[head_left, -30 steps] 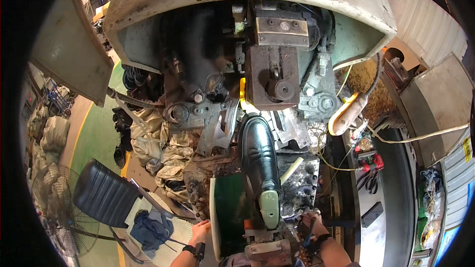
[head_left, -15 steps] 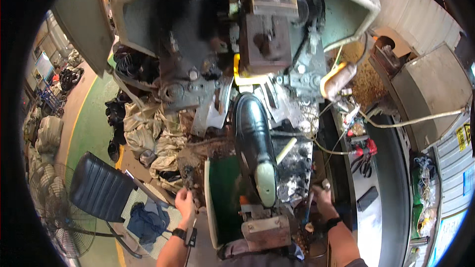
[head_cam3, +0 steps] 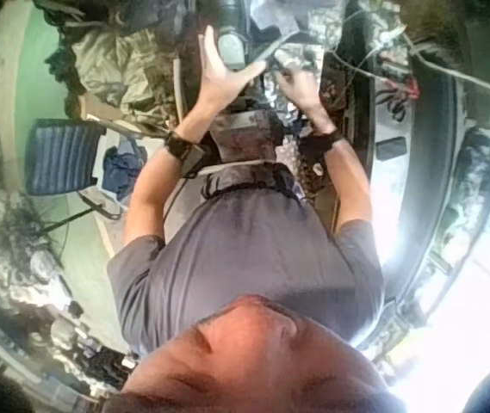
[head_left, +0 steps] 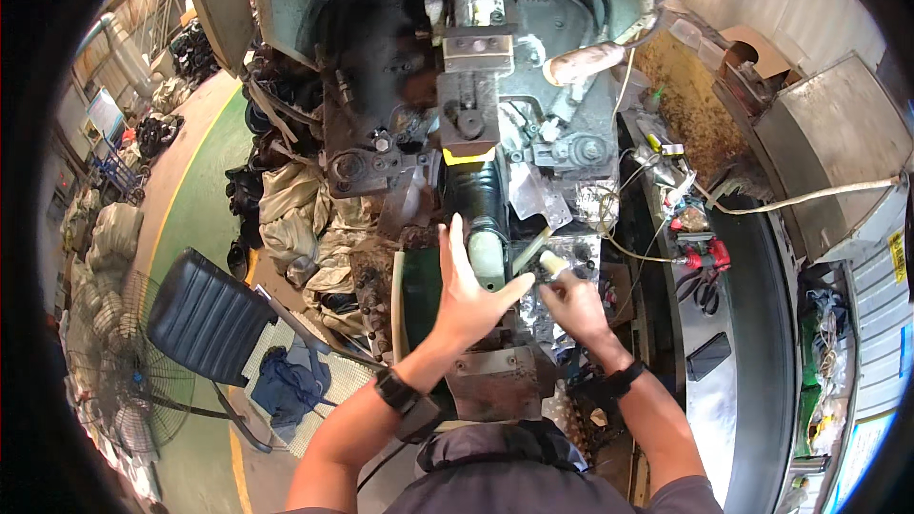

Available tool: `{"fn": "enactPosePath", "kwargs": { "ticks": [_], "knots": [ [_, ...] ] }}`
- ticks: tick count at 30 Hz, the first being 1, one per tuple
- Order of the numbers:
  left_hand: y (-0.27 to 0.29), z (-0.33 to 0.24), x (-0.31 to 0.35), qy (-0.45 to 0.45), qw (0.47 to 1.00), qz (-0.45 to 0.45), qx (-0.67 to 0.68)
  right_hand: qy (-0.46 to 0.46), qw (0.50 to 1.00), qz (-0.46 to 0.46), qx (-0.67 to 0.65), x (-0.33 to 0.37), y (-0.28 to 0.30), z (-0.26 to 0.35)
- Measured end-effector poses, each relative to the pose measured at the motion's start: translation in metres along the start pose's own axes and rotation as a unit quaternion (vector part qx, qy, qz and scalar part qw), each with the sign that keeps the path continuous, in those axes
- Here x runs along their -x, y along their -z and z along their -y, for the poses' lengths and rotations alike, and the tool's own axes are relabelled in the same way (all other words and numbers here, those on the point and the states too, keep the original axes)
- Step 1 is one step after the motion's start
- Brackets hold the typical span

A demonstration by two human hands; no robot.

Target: The person is manufacturing shoes in a factory, specifically using a lasting machine to shape the upper around a shoe last and applying glue.

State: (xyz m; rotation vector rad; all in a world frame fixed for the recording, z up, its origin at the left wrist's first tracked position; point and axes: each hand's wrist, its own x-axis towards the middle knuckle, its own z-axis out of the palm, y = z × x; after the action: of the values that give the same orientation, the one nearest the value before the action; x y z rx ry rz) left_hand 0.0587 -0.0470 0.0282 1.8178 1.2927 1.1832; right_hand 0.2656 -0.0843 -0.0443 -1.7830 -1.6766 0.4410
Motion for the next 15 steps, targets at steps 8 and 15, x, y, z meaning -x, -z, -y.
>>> {"fn": "enactPosePath", "kwargs": {
  "ticks": [8, 15],
  "knots": [
    [-0.024, 0.014, 0.003, -0.034, 0.996, -0.066, 0.045, 0.015, 0.999, -0.028, 0.045, 0.004, -0.001, 0.004],
    [-0.024, 0.019, 0.001, -0.039, 0.995, -0.056, 0.072, -0.014, 0.998, -0.062, -0.026, 0.001, 0.001, 0.005]
  ]
}}
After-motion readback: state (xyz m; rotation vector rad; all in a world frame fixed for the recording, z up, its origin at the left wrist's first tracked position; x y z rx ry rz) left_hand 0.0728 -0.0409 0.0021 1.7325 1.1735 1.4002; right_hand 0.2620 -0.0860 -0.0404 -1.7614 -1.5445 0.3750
